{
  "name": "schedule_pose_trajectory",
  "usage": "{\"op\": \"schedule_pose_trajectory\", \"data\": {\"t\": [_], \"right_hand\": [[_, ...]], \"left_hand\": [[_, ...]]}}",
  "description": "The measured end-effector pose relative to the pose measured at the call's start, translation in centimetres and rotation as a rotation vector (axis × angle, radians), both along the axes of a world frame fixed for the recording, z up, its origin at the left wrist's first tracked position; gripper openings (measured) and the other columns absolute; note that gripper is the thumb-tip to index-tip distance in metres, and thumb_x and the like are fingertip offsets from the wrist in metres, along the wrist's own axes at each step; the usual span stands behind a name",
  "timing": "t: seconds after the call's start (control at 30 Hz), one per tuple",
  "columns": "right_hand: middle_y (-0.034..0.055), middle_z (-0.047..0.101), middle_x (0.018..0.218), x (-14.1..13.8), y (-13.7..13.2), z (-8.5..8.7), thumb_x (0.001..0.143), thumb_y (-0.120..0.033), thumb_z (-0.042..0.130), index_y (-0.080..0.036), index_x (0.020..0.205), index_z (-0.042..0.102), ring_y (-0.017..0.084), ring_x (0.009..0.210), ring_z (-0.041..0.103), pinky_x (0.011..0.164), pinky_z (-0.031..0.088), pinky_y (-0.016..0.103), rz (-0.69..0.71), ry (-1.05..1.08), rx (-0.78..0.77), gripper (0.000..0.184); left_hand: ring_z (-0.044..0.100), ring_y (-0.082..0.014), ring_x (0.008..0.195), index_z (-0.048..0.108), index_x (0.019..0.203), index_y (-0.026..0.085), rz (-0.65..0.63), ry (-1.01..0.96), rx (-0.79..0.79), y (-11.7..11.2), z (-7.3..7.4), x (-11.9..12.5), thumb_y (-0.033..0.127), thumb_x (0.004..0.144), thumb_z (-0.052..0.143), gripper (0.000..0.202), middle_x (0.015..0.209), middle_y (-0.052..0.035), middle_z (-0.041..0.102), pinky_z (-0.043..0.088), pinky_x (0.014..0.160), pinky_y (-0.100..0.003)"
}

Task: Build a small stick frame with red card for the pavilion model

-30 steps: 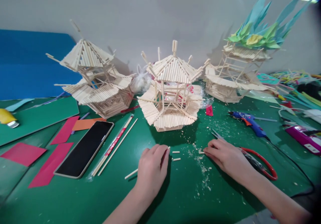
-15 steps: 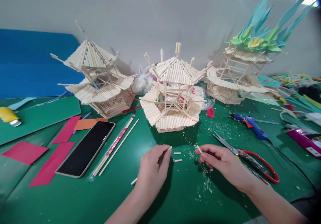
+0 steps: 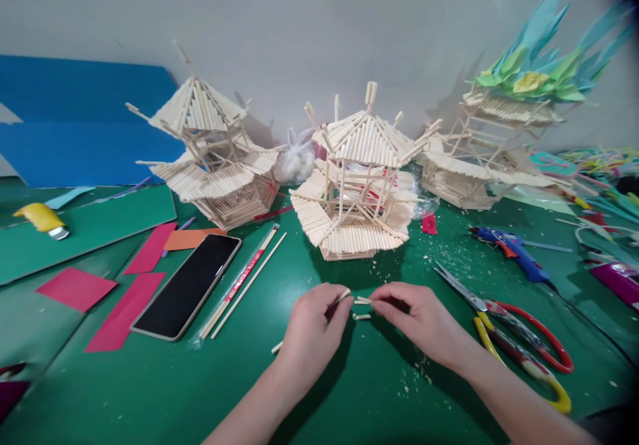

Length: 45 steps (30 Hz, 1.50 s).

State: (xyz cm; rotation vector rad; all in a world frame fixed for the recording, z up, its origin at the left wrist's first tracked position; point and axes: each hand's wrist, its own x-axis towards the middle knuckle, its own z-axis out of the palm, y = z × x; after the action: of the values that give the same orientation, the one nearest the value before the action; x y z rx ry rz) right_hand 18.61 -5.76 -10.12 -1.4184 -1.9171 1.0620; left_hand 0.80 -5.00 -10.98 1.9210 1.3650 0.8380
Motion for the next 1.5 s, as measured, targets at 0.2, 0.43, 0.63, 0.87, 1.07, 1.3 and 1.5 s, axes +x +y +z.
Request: {"op": "schedule_pose_trajectory", "data": {"t": [0.2,0.43,0.63,0.87,1.07,1.3,1.5], "right_hand": [[0.0002,0.061,0.077,0.0,0.2,1.0,0.085,-0.022,0.046,-0.021,0.083,0.062,0.013,0.07,0.055,0.062,0.04,0.024,0.049,-0.093,0.096,0.016],[0.0005,0.062,0.075,-0.7,0.0,0.6,0.083,-0.029,0.049,-0.019,0.082,0.062,0.013,0.069,0.055,0.061,0.041,0.023,-0.011,0.118,-0.052,0.016],[0.0002,0.062,0.069,-2.4,-0.3,-0.1,0.079,-0.029,0.055,-0.015,0.086,0.064,0.01,0.06,0.052,0.056,0.042,0.02,-0.079,0.463,-0.268,0.018],[-0.0002,0.061,0.066,-1.9,-0.9,0.5,0.082,-0.032,0.048,-0.017,0.081,0.063,0.011,0.06,0.053,0.054,0.04,0.021,-0.099,0.24,-0.163,0.02],[0.0008,0.054,0.064,6.5,-3.0,0.8,0.082,-0.043,0.041,-0.02,0.07,0.052,0.015,0.057,0.052,0.049,0.04,0.024,-0.419,-0.303,0.086,0.028],[0.0175,0.05,0.111,17.6,-7.6,-4.1,0.075,-0.033,0.044,-0.019,0.115,0.044,0.03,0.093,0.058,0.063,0.05,0.032,-0.551,-0.666,0.108,0.042],[0.0128,0.063,0.098,19.2,-7.3,-5.7,0.071,-0.037,0.046,-0.017,0.104,0.051,0.03,0.088,0.061,0.072,0.05,0.039,-0.498,-0.569,-0.014,0.038]], "left_hand": [[0.055,-0.0122,0.055,0.064,0.075,0.018,-0.052,-0.004,-0.027,0.0,-0.1,-0.2,0.021,0.078,0.049,0.016,0.064,-0.0001,0.063,0.04,0.05,-0.021],[0.055,-0.0136,0.058,0.067,0.076,0.016,-0.064,-0.201,-0.225,0.2,0.5,-0.1,0.025,0.075,0.052,0.017,0.065,-0.0011,0.065,0.039,0.05,-0.021],[0.054,-0.0144,0.066,0.065,0.065,0.014,-0.11,-0.421,-0.359,0.3,1.5,-0.2,0.027,0.078,0.051,0.023,0.066,-0.0018,0.062,0.04,0.061,-0.022],[0.035,-0.0076,0.055,0.055,0.06,0.014,-0.015,-0.484,-0.401,0.3,1.2,-0.7,0.03,0.077,0.053,0.024,0.056,0.0043,0.042,0.027,0.051,-0.02],[0.02,-0.0065,0.049,0.047,0.061,0.015,0.001,-0.584,-0.532,0.4,1.4,-0.7,0.026,0.079,0.05,0.021,0.052,0.0074,0.029,0.016,0.046,-0.022],[0.023,-0.0067,0.049,0.039,0.059,0.017,-0.072,-0.65,-0.615,0.4,1.3,-0.6,0.022,0.081,0.045,0.023,0.052,0.007,0.033,0.018,0.046,-0.021],[0.031,-0.0072,0.05,0.049,0.066,0.016,-0.103,-0.433,-0.546,0.4,1.4,-0.7,0.032,0.083,0.044,0.023,0.058,0.0029,0.05,0.023,0.048,-0.022]]}}
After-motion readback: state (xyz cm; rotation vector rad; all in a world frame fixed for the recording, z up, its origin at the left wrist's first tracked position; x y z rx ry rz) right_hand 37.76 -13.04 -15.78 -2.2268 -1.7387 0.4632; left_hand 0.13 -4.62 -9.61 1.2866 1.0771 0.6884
